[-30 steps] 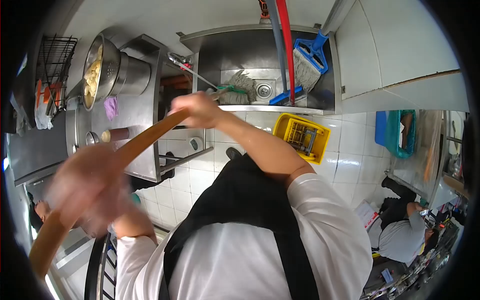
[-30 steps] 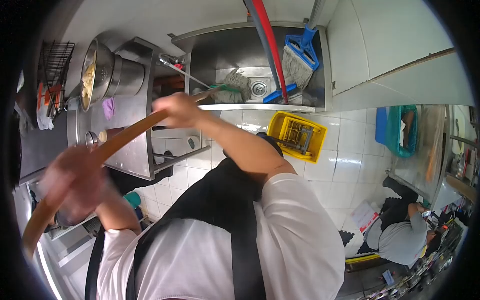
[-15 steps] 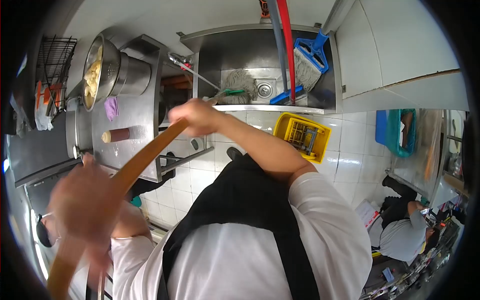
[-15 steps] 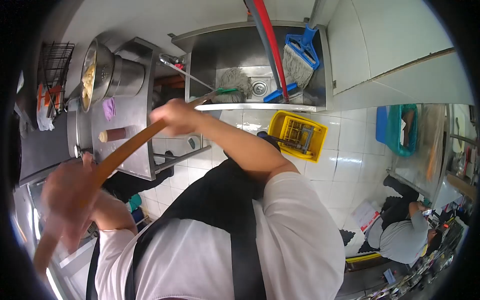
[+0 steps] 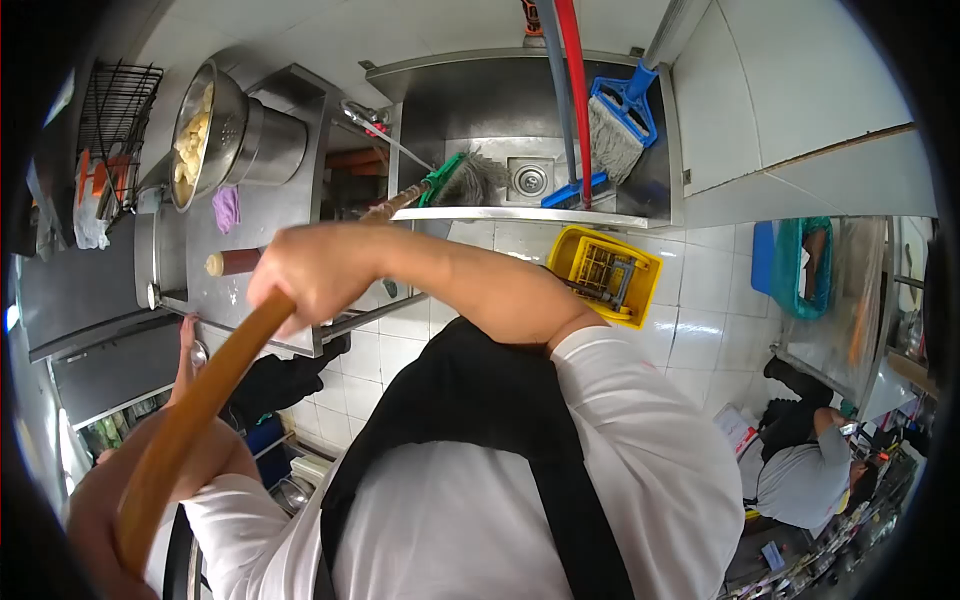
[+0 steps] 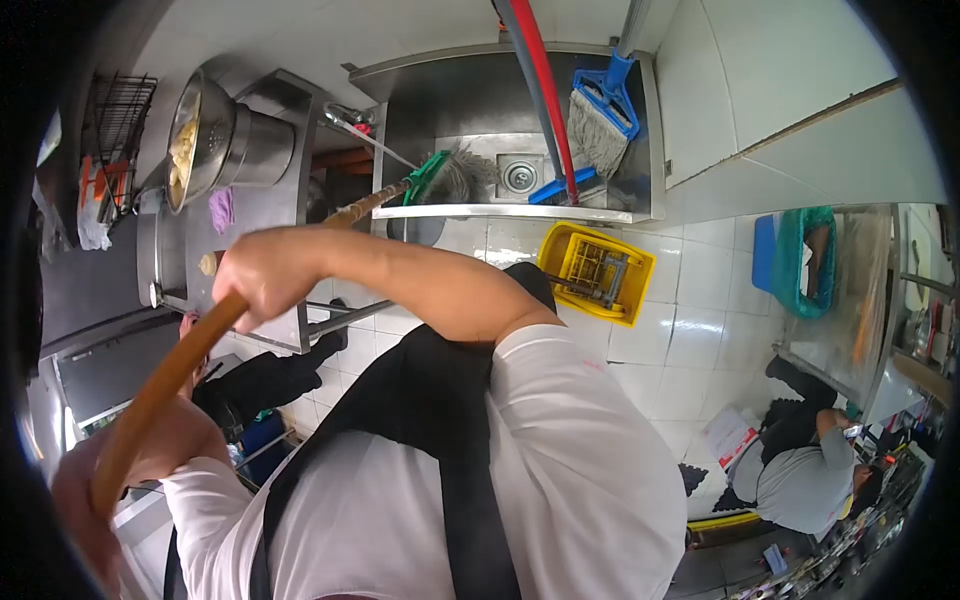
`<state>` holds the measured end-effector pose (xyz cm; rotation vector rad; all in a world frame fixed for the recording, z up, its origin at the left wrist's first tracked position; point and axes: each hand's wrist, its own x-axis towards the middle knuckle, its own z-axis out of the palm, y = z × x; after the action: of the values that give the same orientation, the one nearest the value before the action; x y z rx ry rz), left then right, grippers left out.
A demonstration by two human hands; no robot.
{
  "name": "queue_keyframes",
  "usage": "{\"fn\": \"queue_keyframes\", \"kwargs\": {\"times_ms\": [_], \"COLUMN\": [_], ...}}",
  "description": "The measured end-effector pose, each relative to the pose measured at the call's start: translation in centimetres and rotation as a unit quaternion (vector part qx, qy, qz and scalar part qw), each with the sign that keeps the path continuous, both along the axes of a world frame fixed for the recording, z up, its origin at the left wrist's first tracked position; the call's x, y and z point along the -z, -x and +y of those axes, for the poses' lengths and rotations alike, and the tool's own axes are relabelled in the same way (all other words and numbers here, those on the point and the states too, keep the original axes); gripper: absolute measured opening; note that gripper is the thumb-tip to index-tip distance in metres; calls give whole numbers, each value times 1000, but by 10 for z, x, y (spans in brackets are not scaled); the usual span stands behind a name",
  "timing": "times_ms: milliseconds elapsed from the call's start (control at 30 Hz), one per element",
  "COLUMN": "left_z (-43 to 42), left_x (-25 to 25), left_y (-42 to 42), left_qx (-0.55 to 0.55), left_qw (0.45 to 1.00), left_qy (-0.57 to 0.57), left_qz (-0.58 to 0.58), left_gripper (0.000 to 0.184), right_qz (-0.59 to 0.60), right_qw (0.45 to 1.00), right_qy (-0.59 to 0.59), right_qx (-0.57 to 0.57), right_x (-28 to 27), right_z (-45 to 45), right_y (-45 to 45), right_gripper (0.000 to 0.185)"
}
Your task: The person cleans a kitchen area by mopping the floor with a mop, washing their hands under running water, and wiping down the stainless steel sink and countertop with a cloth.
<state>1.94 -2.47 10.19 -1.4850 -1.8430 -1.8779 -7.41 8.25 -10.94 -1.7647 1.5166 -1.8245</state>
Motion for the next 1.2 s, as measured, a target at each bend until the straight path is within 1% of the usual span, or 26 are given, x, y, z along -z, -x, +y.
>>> {"fn": "queue_keyframes", "kwargs": {"times_ms": [67,100,133,167,200,267,300,367,400,433,467,500,567,667,700,733,767,800,900,933,967,1000,1067,1100,1167,1200], "left_z": [-1,3,10,15,20,26,24,-36,-40,-25,-13,-4,9,13,17,23,30,30,25,12,-6,-12,-5,3,10,11], "left_x": [44,68,87,98,97,88,77,30,1,-23,-35,-38,-28,29,53,71,85,83,71,54,33,9,-29,-37,-25,-9], "left_y": [16,23,26,28,26,14,9,-7,-9,-8,-9,-9,-4,23,35,41,45,41,28,23,17,13,6,4,11,18], "left_qx": [-84,-136,-177,-204,-201,-201,-256,-229,-155,-47,-2,15,17,-20,-34,-51,-75,-91,-140,-137,-115,-72,9,33,31,22], "left_qw": [996,990,982,975,975,974,961,948,964,990,997,999,1000,999,998,996,993,992,987,987,988,992,998,999,999,999], "left_qy": [0,-3,-8,-7,0,8,30,199,183,116,72,46,21,22,19,15,7,17,57,76,98,99,62,35,13,11], "left_qz": [-23,-42,-65,-88,-97,-109,-97,92,113,59,36,23,5,-26,-45,-65,-89,-83,-62,-29,19,34,18,3,-14,-21], "left_gripper": [26,25,25,25,25,26,35,43,41,38,36,34,30,23,21,19,17,15,11,11,10,10,9,9,9,9], "right_qz": [-51,-5,-64,-182,-183,-133,-115,-44,-73,-55,-35,-20,-26,-8,-37,-140,-179,-136,-69,-66,-23,-41,-58,-37,-47,-47], "right_qw": [997,988,968,941,926,944,948,971,984,993,998,999,1000,990,980,957,935,923,956,969,971,975,981,982,979,975], "right_qy": [29,-6,21,39,-5,-43,-62,-24,-55,-42,-28,-26,-5,20,29,49,-46,-43,-36,10,-44,-58,-5,-12,11,15], "right_qx": [44,157,240,284,331,300,289,233,151,97,45,5,-10,140,194,249,301,356,282,236,235,212,187,185,201,215], "right_x": [37,73,118,149,162,148,141,108,74,51,32,16,2,46,84,127,159,170,154,131,105,69,29,17,17,31], "right_z": [2,-3,-17,-23,-31,-30,-29,-27,-15,-15,-16,-10,-1,-3,-8,-14,-14,-19,-19,-17,-16,-11,-9,-7,-5,-7], "right_y": [19,26,27,22,22,23,18,16,11,5,-3,-10,-15,2,11,16,20,22,21,16,9,-4,-17,-21,-18,-8], "right_gripper": [19,21,21,23,27,28,29,25,24,24,24,23,20,18,16,18,19,23,21,18,15,17,18,18,18,18]}}
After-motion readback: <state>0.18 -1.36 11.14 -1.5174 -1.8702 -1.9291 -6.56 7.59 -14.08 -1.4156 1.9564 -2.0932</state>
